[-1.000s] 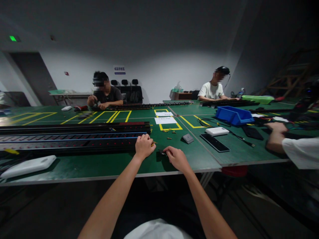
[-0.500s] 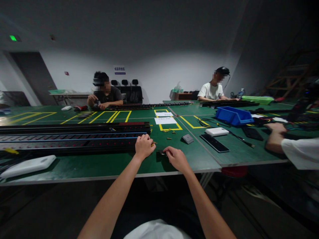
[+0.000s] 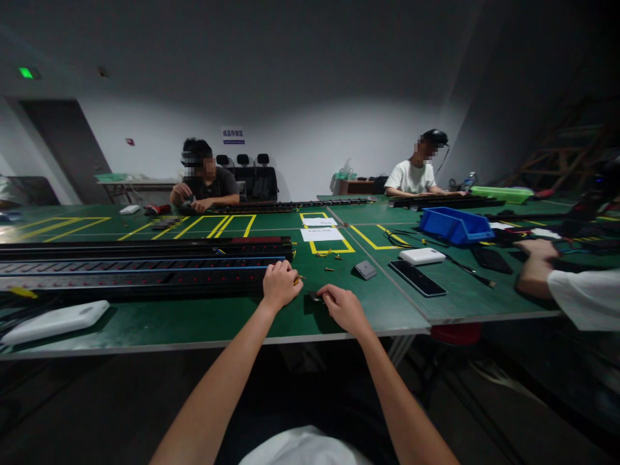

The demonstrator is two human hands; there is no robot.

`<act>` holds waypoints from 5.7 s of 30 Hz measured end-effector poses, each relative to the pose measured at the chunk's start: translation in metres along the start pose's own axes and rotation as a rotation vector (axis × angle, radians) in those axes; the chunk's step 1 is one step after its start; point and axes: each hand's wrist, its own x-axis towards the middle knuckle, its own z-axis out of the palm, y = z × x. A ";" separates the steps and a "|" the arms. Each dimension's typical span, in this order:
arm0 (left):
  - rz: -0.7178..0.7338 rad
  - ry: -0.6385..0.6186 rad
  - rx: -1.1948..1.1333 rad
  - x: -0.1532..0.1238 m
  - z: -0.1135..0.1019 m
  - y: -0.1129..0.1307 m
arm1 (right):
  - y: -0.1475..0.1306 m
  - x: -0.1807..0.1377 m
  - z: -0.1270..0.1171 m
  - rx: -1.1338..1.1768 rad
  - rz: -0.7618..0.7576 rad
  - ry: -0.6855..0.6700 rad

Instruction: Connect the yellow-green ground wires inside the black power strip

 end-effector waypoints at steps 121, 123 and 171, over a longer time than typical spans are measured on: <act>0.005 -0.009 0.018 -0.002 0.002 -0.002 | 0.030 0.008 0.016 0.315 0.158 0.215; 0.005 -0.011 0.019 -0.002 0.002 -0.002 | 0.032 0.008 0.017 0.323 0.156 0.205; -0.001 -0.034 0.014 -0.002 0.000 -0.001 | 0.028 0.007 0.016 0.287 0.148 0.148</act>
